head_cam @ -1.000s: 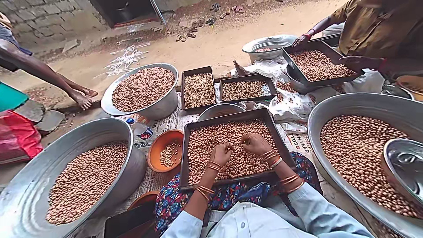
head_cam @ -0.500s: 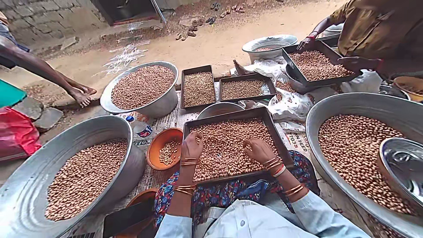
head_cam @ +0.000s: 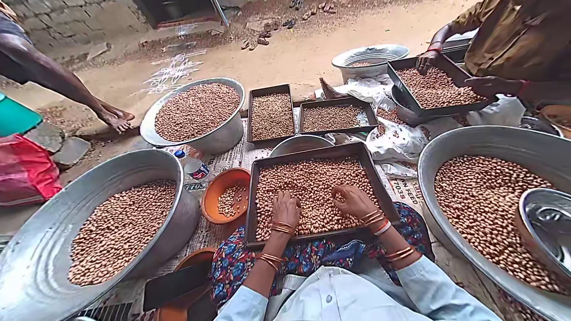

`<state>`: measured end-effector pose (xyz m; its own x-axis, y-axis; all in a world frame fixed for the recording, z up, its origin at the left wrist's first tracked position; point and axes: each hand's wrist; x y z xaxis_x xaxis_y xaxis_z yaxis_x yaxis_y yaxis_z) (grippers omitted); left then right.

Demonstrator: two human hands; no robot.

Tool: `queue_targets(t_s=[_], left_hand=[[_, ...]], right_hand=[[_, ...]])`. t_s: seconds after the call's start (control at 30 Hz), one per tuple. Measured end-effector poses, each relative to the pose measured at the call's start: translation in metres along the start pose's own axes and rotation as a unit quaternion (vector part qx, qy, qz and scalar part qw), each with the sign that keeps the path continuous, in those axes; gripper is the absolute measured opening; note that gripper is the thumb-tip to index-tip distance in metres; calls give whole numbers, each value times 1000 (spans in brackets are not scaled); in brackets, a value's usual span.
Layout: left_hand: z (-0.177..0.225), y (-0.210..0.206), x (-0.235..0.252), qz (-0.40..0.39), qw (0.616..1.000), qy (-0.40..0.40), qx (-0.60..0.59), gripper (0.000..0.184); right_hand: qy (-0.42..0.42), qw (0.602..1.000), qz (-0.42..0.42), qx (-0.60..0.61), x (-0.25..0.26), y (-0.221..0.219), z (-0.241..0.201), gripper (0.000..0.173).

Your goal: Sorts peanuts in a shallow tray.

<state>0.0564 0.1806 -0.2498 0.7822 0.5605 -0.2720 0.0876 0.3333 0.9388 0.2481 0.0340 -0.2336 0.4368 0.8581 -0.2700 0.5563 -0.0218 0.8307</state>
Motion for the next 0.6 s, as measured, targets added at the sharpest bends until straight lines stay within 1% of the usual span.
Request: queue_targets(t_s=[0.07,0.1,0.13,0.17,0.2,0.23,0.27,0.3,0.37,0.4,0.47,0.5,0.53,0.6], left_hand=[[3,-2,1,-4,1000,1,11,28],[4,-1,1,-6,1000,1,15,29],[4,-2,0,-5,1000,-2,17,30],[5,-3,0,-5,1000,-6,19,31],[5,-4,0,-7,1000,-10,21,32],[5,-5,0,-11,1000,-10,24,33],[6,-5,0,-18,1000,-8,25,35],[6,-4,0,-27,999,-4,24,37],[5,-2,0,-36,999,2,8,39],[2,0,-1,-27,999,4,-20,39],[-13,4,-3,20,990,5,-137,33],[-23,6,-3,50,975,3,-218,29],[-33,8,-2,70,951,0,-301,26],[-44,11,-1,92,887,-14,-452,21]], right_hand=[[15,993,24,113,0,4,8,29],[17,979,39,200,0,4,12,26],[13,952,45,304,0,3,16,22],[5,916,44,399,-1,2,18,20],[-1,886,39,461,-3,0,20,20],[-4,877,34,479,-4,0,20,22],[-5,889,24,458,-6,0,20,22],[-4,914,13,405,-8,0,18,21],[2,969,5,246,-13,-2,10,17],[1,987,1,163,-17,-2,4,20],[-7,999,2,49,-22,-6,-6,24],[-14,1000,-1,16,-24,-9,-8,25],[-17,1000,-3,-1,-25,-12,-9,26],[-16,1000,-4,-9,-25,-17,-11,26]])
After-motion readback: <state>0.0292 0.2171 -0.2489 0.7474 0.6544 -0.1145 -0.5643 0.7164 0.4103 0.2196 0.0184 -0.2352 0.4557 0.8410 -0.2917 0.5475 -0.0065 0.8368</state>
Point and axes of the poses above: each hand's wrist, its own x-axis towards the middle knuckle, its own y-axis out of the back of the hand, z = x × y, and after that the axes turned 10 degrees about -y, right-handed
